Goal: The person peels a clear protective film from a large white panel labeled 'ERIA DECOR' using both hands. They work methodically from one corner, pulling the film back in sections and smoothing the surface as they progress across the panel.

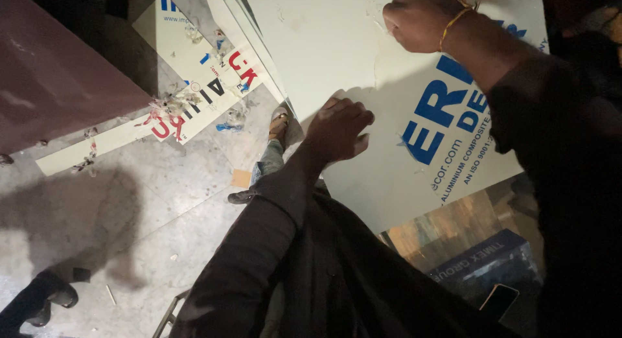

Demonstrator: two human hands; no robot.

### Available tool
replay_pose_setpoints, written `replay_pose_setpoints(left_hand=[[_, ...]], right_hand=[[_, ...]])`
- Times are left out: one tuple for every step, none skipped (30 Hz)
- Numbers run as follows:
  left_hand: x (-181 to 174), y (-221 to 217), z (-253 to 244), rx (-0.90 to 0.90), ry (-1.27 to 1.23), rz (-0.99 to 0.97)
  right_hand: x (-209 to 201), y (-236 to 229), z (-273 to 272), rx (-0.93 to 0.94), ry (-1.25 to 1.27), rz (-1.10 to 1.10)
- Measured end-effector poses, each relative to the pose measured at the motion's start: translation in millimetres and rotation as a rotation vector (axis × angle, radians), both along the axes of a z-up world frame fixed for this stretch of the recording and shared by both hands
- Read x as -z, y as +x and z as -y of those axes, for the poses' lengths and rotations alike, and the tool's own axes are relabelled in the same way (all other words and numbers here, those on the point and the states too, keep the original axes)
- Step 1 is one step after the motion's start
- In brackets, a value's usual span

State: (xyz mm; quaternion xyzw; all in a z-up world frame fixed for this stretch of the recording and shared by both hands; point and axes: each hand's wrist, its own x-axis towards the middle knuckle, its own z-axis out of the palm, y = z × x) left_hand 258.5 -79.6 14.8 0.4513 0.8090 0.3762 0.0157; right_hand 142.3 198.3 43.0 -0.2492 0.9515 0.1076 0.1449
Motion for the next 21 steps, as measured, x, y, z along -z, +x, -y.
replay_pose_setpoints(left_hand=[[0, 1, 0, 0.001, 0.001, 0.014], [0, 0, 0, 0.0, 0.002, 0.026], [0, 0, 0, -0.007, 0.003, 0.012], [0, 0, -1, -0.014, 0.002, -0.001], [0, 0, -1, -0.022, 0.001, -0.014], [-1, -1, -1, -0.013, -0.026, -0.005], [-1, -3, -1, -0.005, -0.053, 0.005], [0, -3, -3, 0.008, -0.077, 0.016], [0, -2, -4, 0.018, -0.095, 0.023], [0, -2, -4, 0.029, -0.113, 0.026], [0, -2, -4, 0.039, -0.131, 0.029], [0, -2, -5, 0.027, -0.112, 0.024], [0, -2, -5, 0.015, -0.093, 0.019], [1, -1, -4, 0.001, -0.076, 0.015], [1, -1, -3, 0.009, -0.064, 0.012], [2, -1, -2, 0.016, -0.054, 0.011], [2, 0, -1, 0.023, -0.043, 0.009], [3, 0, -2, 0.022, -0.05, 0.009], [3, 0, -3, 0.021, -0.056, 0.01], [3, 0, -3, 0.019, -0.064, 0.009], [3, -1, -4, 0.021, -0.071, 0.008]], right_hand=[[4, 3, -4, 0.019, -0.073, -0.006], [9, 5, -7, 0.035, -0.147, -0.014], [14, 8, -11, 0.052, -0.22, -0.021], [19, 10, -13, 0.079, -0.271, -0.055], [25, 12, -15, 0.105, -0.322, -0.089], [30, 13, -15, 0.133, -0.375, -0.127], [36, 10, -15, 0.188, -0.404, -0.098], [40, 11, -15, 0.247, -0.429, -0.066], [42, 11, -15, 0.307, -0.453, -0.035], [43, 10, -15, 0.345, -0.476, -0.038], [42, 9, -13, 0.383, -0.499, -0.042], [39, 7, -11, 0.419, -0.521, -0.045], [35, 6, -9, 0.495, -0.551, 0.027], [30, 6, -7, 0.569, -0.582, 0.101], [25, 5, -3, 0.643, -0.613, 0.176], [19, 5, 1, 0.683, -0.605, 0.201], [14, 5, 4, 0.723, -0.597, 0.225], [10, 5, 7, 0.764, -0.586, 0.248], [6, 5, 8, 0.793, -0.598, 0.271], [3, 4, 10, 0.821, -0.611, 0.294], [1, 3, 11, 0.848, -0.624, 0.317]])
